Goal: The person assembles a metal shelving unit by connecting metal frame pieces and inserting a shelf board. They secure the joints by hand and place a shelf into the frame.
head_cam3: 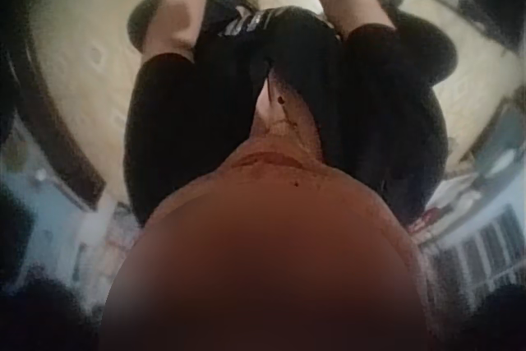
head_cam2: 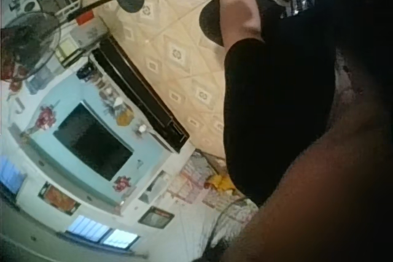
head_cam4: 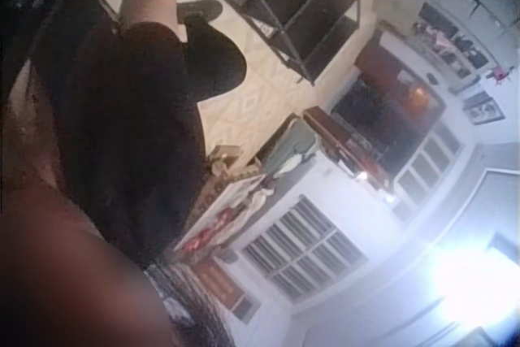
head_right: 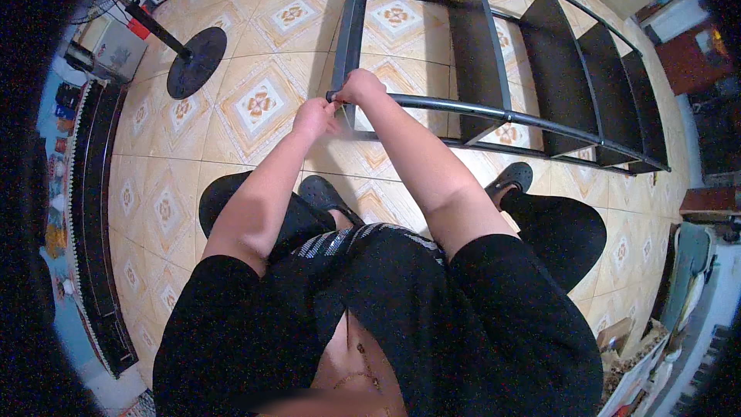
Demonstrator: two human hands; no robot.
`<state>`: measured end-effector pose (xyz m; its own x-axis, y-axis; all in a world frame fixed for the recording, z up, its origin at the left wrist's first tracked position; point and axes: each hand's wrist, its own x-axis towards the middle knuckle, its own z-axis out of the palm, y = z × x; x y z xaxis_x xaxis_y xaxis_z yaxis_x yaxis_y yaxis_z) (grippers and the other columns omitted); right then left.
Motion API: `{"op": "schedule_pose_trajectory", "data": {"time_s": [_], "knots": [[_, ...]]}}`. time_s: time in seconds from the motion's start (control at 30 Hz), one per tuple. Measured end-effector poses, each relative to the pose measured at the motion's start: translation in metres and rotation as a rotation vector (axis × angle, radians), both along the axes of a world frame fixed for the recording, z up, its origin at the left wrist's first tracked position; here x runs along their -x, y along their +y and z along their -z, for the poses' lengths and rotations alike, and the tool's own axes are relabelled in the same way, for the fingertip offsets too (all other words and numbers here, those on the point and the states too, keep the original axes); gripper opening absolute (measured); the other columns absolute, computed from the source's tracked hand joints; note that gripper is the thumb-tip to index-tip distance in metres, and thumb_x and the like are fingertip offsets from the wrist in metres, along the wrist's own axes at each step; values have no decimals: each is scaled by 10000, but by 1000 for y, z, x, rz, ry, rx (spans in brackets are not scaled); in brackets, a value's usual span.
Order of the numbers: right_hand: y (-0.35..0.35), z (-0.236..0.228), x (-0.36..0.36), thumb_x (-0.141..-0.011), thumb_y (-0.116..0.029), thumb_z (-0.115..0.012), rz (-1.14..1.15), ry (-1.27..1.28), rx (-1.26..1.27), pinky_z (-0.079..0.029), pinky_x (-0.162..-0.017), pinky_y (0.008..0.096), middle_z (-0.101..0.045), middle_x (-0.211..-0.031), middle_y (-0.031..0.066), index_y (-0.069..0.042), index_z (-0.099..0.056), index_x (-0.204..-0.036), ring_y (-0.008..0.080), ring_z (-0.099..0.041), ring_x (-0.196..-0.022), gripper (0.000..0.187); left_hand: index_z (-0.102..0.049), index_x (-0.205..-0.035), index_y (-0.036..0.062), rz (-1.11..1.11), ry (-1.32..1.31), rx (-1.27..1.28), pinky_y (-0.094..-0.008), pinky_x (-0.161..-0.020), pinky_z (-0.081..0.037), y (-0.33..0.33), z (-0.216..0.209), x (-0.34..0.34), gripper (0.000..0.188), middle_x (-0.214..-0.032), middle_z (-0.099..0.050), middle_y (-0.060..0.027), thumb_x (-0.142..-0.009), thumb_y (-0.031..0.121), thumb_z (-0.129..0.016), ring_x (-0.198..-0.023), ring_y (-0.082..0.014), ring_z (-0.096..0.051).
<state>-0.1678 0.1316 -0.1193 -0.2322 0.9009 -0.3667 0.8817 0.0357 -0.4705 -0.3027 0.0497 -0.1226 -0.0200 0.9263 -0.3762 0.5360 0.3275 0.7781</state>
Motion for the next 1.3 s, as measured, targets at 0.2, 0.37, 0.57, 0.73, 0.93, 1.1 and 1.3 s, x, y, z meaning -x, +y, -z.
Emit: {"op": "schedule_pose_trajectory", "data": {"time_s": [0.2, 0.37, 0.57, 0.73, 0.93, 1.1, 1.3], "knots": [[6, 8, 9, -600, -557, -782, -4, -37, 34, -486, -803, 421, -672, -995, 91, -97, -706, -953, 284, -631, -934, 585, -602, -897, -22, 19, -8, -68, -303, -496, -516, -2, 7, 5, 255, -656, -660, -124, -947, 206, -500, -547, -184, -660], [4, -2, 11, -598, -552, -781, -55, -33, 160, -477, -844, 443, -681, -1026, 94, -109, -716, -960, 278, -636, -978, 576, -611, -1001, -24, -36, 6, -6, -293, -503, -518, -5, 5, 6, 267, -702, -673, -141, -937, 223, -533, -594, -190, -673], [6, 9, 1, -559, -516, -816, -52, 78, 25, -502, -627, 319, -681, -749, 122, -8, -702, -793, 213, -632, -652, 571, -586, -1046, 6, -189, -564, 266, -357, -728, -543, 12, 46, 10, 272, -987, -660, -188, -901, 235, -593, -869, -270, -676], [7, 21, 4, -555, -538, -812, -39, 53, -52, -506, -625, 326, -677, -732, 124, -4, -700, -796, 211, -630, -638, 597, -521, -1100, -16, -691, -1146, 614, -467, -965, -446, 23, 52, 17, 248, -1115, -604, -200, -911, 144, -511, -1124, -312, -570], [6, 13, 3, -563, -567, -801, -83, 66, -25, -516, -690, 339, -689, -798, 137, -12, -697, -813, 250, -658, -723, 618, -494, -977, 27, -1193, -1329, 288, -434, -762, -472, 26, 87, -14, 155, -937, -598, -126, -869, 89, -586, -825, -272, -586], [6, 11, 0, -578, -563, -799, -70, 48, -33, -517, -722, 331, -692, -822, 133, -41, -701, -829, 251, -659, -768, 587, -481, -939, 51, -834, -226, -358, -401, -605, -502, 7, 34, -28, 220, -797, -615, -94, -816, 68, -662, -637, -259, -606], [-6, 19, -12, -760, -319, -731, 52, 369, -51, -514, -731, 350, -679, -839, 124, -50, -674, -1026, 258, -645, -757, 383, -514, -945, 112, -383, 413, -529, -435, -643, -497, -1, 4, -29, 231, -779, -656, -96, -807, 204, -675, -729, -325, -645]]}}
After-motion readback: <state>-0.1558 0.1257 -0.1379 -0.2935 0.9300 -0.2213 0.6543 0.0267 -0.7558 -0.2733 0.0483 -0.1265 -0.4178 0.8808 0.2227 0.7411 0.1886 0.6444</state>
